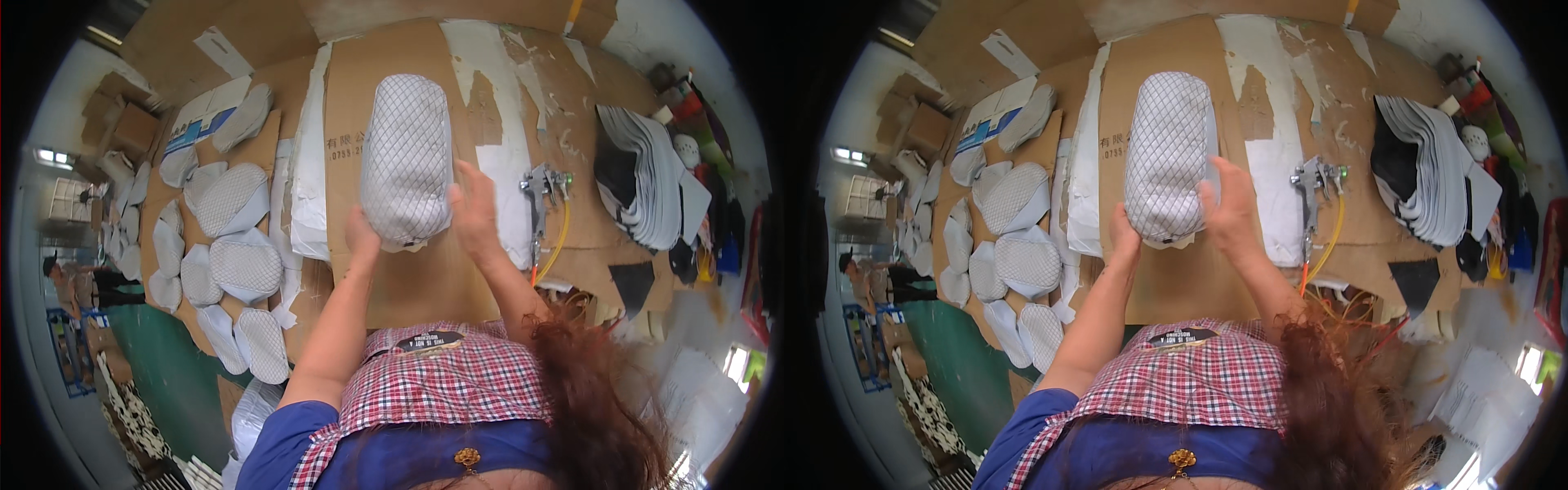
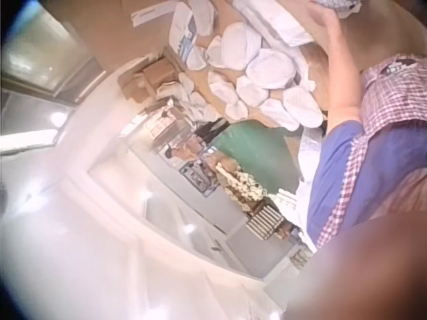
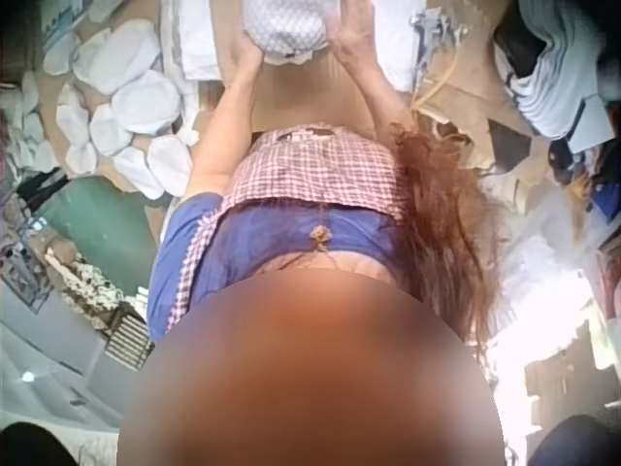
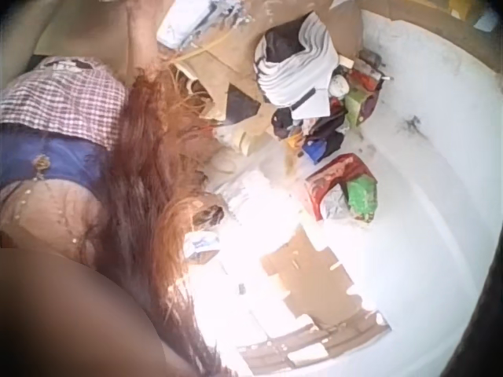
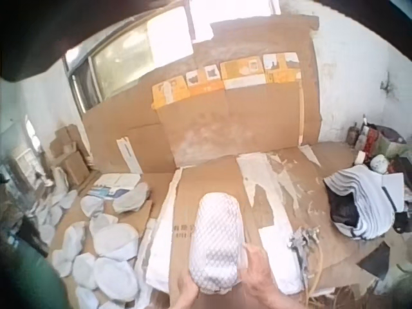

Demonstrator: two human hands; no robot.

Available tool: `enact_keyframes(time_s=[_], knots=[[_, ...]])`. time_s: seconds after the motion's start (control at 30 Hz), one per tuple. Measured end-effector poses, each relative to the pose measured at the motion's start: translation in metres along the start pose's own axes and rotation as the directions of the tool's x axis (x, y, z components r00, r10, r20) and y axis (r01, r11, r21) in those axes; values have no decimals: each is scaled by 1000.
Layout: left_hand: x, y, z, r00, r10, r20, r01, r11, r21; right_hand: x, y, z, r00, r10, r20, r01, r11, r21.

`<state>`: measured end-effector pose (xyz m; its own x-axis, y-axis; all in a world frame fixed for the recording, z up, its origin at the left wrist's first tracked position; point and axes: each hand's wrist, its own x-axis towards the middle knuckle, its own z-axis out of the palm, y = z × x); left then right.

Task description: Applying spray glue to foam padding components and pressing them together to assemble padding units.

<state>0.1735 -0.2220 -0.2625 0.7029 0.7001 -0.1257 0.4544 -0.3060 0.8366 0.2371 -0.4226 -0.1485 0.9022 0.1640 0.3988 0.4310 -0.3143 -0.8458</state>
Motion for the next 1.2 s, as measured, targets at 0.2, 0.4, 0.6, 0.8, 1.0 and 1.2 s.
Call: enact_keyframes(time_s=[0.2,0.4,0.6,0.8,1.0,1.2], knots=[[-2,-14,-5,913,-264,310,360,880,-310,-73,35,68,930,-243,277,348,824,-447],[17,-55,-22,687,-357,633,686,605,-403,-76,13,83,936,-167,310,301,837,-458],[-17,45,-43,987,-80,139,104,980,-172,-83,37,65,958,-140,250,259,798,-544],[-35,62,-42,718,654,238,-675,571,468,-61,56,28,962,-99,253,179,932,-315],[-35,82,-35,799,409,441,-601,572,559,-23,111,-87,921,347,178,-28,515,-857],[60,164,-24,803,530,271,-582,602,547,-37,144,-103,983,177,43,-89,673,-734]])
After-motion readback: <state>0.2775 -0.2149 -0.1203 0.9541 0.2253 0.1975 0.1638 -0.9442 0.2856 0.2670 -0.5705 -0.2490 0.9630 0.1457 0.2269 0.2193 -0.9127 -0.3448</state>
